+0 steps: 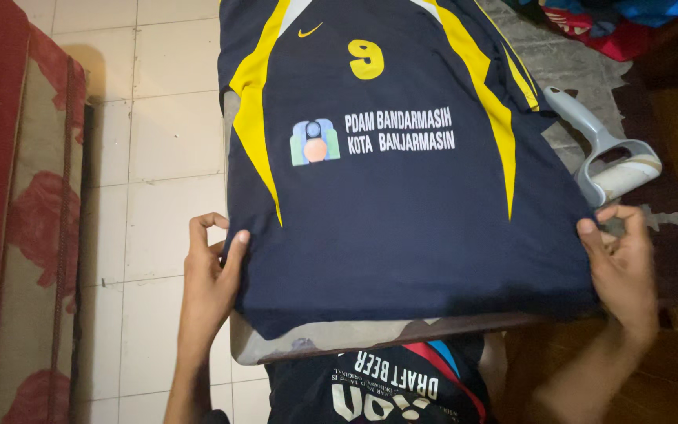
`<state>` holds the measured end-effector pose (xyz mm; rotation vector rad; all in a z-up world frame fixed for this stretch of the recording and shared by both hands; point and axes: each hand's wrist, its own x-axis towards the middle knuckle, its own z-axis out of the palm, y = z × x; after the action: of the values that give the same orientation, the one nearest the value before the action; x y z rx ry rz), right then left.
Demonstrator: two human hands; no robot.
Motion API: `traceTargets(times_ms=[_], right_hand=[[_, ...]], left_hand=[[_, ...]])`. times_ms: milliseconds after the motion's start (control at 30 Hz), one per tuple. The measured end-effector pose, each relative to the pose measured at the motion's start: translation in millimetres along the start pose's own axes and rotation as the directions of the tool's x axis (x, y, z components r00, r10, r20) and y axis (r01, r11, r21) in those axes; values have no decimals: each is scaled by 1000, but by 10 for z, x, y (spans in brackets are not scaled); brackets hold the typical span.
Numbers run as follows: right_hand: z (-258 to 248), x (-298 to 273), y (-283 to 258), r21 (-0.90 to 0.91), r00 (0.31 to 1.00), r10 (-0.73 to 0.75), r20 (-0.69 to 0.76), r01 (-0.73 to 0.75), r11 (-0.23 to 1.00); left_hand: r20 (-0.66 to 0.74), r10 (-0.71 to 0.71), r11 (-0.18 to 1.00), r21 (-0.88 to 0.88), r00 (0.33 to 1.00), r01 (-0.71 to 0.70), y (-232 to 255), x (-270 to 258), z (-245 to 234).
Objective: The person uses a lint roller to clean a blue t-shirt with an ice cream graphic, then folds it neatly. They then pick up a dark blue and yellow sports jersey, lay it flat, and roll it with the lint roller.
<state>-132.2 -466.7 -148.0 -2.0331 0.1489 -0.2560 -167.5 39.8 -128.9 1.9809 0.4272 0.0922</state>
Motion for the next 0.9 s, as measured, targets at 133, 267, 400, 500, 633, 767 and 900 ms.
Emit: traceTargets(times_ms=[133,267,400,500,633,767,900], right_hand=[[-199,-53,46,-179,994,97,40,-88,980],[-428,-156,128,-273,987,113,111,-79,959],[-627,-210,247,-139,981,8,194,19,990],[-595,-212,262,-306,976,32,215,37,951],[-449,-195,84,-616,884,386,265,-152,773],[-423,-105,-228,-715,861,465,206,-192,673],[-368,87,-446,-783,983,105,153,56,619]], left_hand=[[97,-113,991,77,989,106,70,-113,-151],[211,-231,967,160,950,200,42,-264,-284],[366,-207,925,-229,907,304,-91,-363,-447],[399,-265,930,-133,878,341,-131,-343,-513],[446,-382,885,428,809,182,-26,-315,-611],[345,-234,637,761,909,-125,227,-161,-652],[418,281,611,616,864,-497,532,146,-262]])
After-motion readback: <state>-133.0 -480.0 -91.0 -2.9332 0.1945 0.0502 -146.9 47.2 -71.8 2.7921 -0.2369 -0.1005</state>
